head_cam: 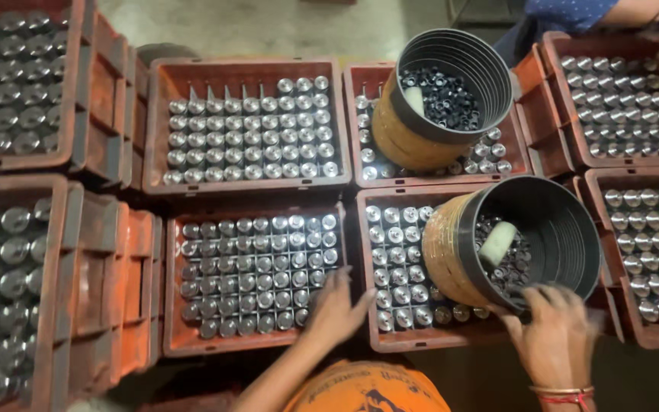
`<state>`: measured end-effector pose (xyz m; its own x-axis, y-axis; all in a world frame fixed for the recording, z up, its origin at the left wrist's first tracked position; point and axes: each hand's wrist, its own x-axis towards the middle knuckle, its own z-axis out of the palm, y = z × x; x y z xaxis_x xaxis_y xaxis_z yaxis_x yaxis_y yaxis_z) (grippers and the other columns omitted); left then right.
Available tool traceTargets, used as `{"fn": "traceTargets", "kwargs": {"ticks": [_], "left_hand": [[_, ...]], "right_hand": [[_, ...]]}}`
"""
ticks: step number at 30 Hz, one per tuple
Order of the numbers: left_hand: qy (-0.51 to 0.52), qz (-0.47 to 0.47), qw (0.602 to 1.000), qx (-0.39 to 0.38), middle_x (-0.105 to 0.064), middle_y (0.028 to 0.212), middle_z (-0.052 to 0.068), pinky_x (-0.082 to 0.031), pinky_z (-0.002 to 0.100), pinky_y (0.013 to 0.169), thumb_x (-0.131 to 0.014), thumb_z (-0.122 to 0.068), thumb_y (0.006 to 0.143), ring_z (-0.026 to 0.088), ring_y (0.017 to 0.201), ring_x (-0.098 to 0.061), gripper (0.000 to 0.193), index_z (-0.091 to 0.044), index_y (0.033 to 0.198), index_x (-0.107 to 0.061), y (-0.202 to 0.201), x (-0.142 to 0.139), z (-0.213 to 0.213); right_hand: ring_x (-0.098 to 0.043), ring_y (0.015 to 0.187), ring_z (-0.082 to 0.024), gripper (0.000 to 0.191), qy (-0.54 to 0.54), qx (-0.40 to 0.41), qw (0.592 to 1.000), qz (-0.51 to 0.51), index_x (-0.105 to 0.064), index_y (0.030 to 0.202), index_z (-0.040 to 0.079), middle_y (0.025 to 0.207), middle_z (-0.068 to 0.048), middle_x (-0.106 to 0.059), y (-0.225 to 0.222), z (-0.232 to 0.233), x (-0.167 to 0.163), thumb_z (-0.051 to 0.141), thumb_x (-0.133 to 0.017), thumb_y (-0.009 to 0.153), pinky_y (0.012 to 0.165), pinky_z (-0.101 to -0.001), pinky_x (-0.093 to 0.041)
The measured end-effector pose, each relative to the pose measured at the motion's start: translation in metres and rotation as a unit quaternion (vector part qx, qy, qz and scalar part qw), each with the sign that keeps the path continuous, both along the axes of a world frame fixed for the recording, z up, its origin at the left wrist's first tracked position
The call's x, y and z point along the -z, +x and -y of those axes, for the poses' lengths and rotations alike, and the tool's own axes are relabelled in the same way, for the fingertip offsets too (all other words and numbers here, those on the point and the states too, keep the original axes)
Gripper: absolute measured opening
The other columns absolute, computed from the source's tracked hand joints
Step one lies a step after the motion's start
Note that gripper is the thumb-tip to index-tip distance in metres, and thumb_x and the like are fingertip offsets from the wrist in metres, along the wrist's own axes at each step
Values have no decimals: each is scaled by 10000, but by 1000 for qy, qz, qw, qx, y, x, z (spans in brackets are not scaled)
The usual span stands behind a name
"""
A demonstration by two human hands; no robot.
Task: The person repeatedly picks small metal caps from a crate and places them into a grid of slots in another crate. They occasionally use a small brush to sweep the caps. The person continues this repetitive sorting and arranging process throughout the clip.
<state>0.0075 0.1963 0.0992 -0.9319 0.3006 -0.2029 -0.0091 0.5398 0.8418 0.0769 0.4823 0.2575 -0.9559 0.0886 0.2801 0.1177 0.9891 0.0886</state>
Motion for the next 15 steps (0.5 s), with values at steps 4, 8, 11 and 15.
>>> {"fn": "traceTargets", "kwargs": {"ticks": [4, 8, 11, 15], "left_hand": [[-25, -2, 1000, -12, -616, 1069, 320, -591, 535, 712, -581, -373, 994, 475, 844, -694, 527, 80, 1236, -466, -2, -4, -30], [-28, -25, 999, -21, -624, 1037, 310, -559, 573, 654, -599, -369, 984, 507, 765, -679, 466, 55, 1143, -492, 2, -8, -32], [-18, -30, 999, -27, -608, 1069, 328, -545, 595, 660, -584, -359, 991, 534, 767, -662, 458, 45, 1183, -490, 2, -16, -28], [-61, 30, 996, -57, -590, 1111, 334, -545, 604, 689, -578, -454, 978, 534, 835, -649, 534, 15, 1220, -497, -2, -29, -29]], "right_hand": [[-653, 998, -345, 365, -88, 11, 996, 12, -683, 995, 21, 972, -137, -697, 11, -8, 22, 136, -853, 693, 844, -434, -541], [-644, 788, -297, 292, -118, -16, 992, 37, -701, 883, 31, 791, -119, -660, -2, -15, -4, 145, -874, 677, 699, -385, -537], [-619, 708, -267, 279, -137, -116, 984, 7, -673, 803, 45, 737, -97, -645, -35, -6, -33, 186, -873, 669, 666, -382, -524], [-594, 723, -286, 325, -163, -254, 950, -77, -664, 824, 22, 750, -102, -635, -113, 32, -55, 230, -879, 697, 655, -409, -496]]}}
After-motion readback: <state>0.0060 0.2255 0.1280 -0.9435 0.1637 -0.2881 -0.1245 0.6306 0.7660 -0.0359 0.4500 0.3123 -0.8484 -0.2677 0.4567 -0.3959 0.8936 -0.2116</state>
